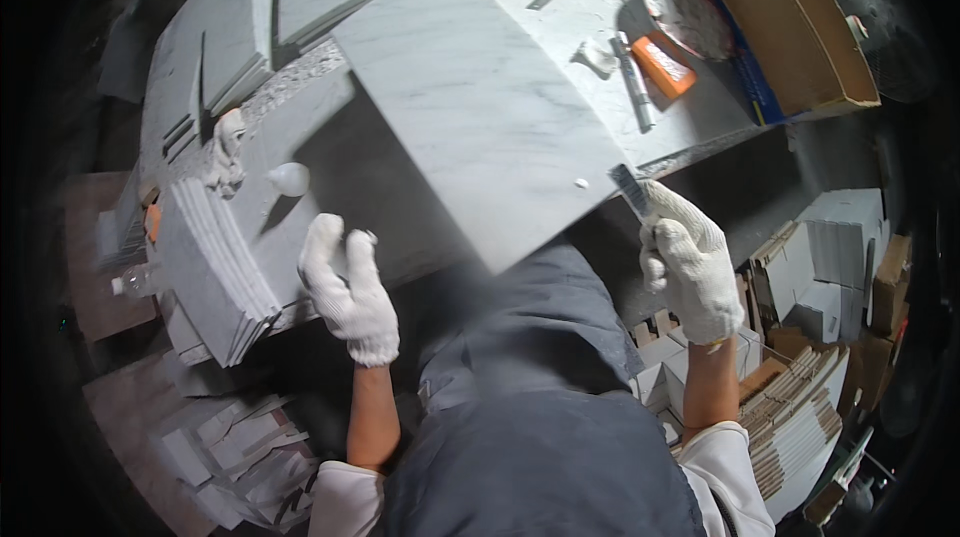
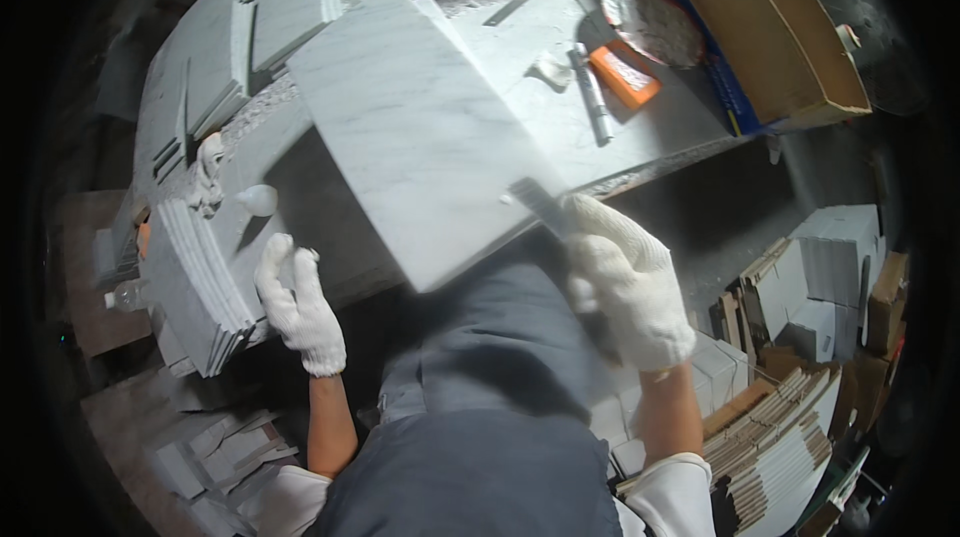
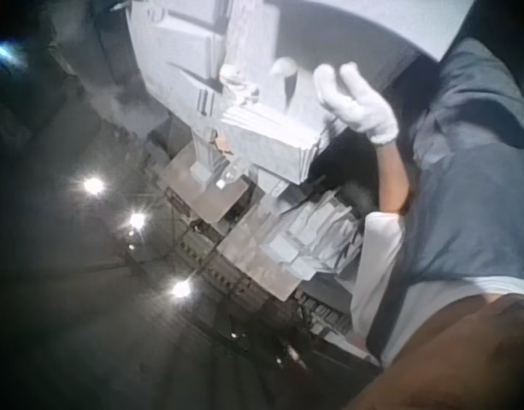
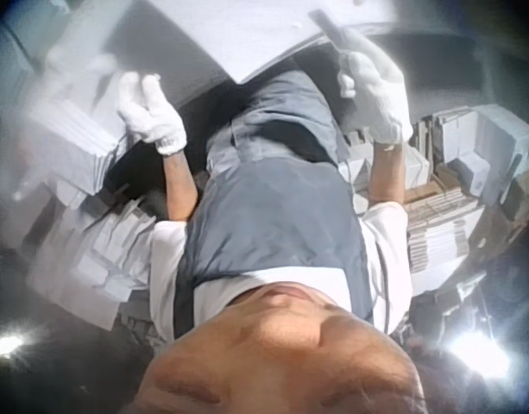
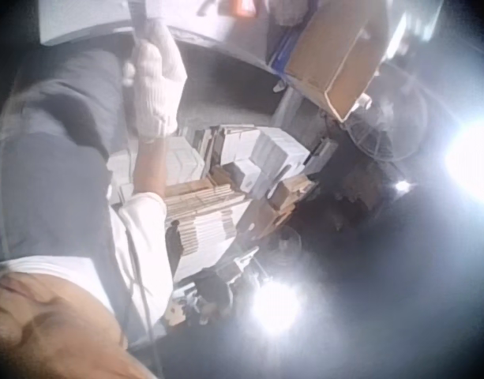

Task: The person uses a putty knife to scrape and smooth the edges of white stone tiles on a workbench. They repeatedly apply a white paste from a container to the edges and scrape it smooth, then stack the finished tiles.

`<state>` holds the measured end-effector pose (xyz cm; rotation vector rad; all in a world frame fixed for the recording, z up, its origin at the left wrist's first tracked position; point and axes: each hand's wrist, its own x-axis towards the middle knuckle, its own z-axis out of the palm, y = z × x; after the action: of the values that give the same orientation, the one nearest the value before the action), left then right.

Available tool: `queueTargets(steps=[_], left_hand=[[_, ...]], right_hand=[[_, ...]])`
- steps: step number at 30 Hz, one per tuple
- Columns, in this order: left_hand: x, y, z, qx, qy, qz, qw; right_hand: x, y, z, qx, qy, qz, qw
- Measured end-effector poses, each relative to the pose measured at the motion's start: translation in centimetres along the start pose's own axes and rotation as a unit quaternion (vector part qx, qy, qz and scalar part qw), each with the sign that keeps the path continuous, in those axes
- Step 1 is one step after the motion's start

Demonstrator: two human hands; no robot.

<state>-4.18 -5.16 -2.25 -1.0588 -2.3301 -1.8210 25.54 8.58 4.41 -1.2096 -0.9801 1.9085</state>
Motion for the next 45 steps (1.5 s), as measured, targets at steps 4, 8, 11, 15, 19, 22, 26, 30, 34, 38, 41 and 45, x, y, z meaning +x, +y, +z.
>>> queueTargets(steps=[4,8,11,15,19,22,26,30,34,38,41,45], left_hand=[[3.3,-5.4,-2.3,0.052,0.076,-0.082,0.992],[5.5,-9.3,-2.8,0.154,0.082,-0.067,0.982],[7.2,-11.0,-2.0,0.175,0.085,-0.088,0.977],[9.6,-12.4,-1.4,0.246,0.089,-0.069,0.963],[11.0,-13.5,-1.4,0.198,0.063,-0.11,0.972],[11.0,-13.6,-1.4,0.17,0.064,-0.121,0.976],[10.2,-12.5,-1.1,0.152,0.075,-0.126,0.977],[9.0,-9.9,-0.4,0.031,0.08,-0.109,0.99],[8.2,-5.5,0.9,-0.076,0.036,-0.073,0.994],[6.9,-0.4,1.6,-0.14,-0.068,-0.006,0.988],[6.2,2.4,2.4,-0.138,-0.128,0.079,0.979],[6.1,4.3,3.9,-0.17,-0.214,0.139,0.952]], right_hand=[[0.8,0.7,-0.5,0.127,-0.12,0.022,0.984],[1.0,0.5,-0.4,0.159,-0.097,0.04,0.982],[0.7,-0.6,0.0,0.029,-0.016,0.02,0.999],[0.1,-1.5,1.5,-0.076,0.03,-0.054,0.995],[0.2,-1.5,3.0,-0.131,0.03,-0.031,0.99],[0.9,-0.9,3.8,-0.159,0.033,-0.061,0.985],[2.0,-0.4,4.1,-0.219,0.031,-0.084,0.972],[2.5,-0.4,4.1,-0.258,0.055,-0.104,0.959],[2.8,-0.9,4.0,-0.278,0.075,-0.078,0.954],[3.2,-0.8,3.9,-0.25,0.083,-0.107,0.959],[3.3,-0.4,3.5,-0.233,0.075,-0.114,0.963],[2.8,0.0,2.3,-0.074,0.106,-0.086,0.988]])
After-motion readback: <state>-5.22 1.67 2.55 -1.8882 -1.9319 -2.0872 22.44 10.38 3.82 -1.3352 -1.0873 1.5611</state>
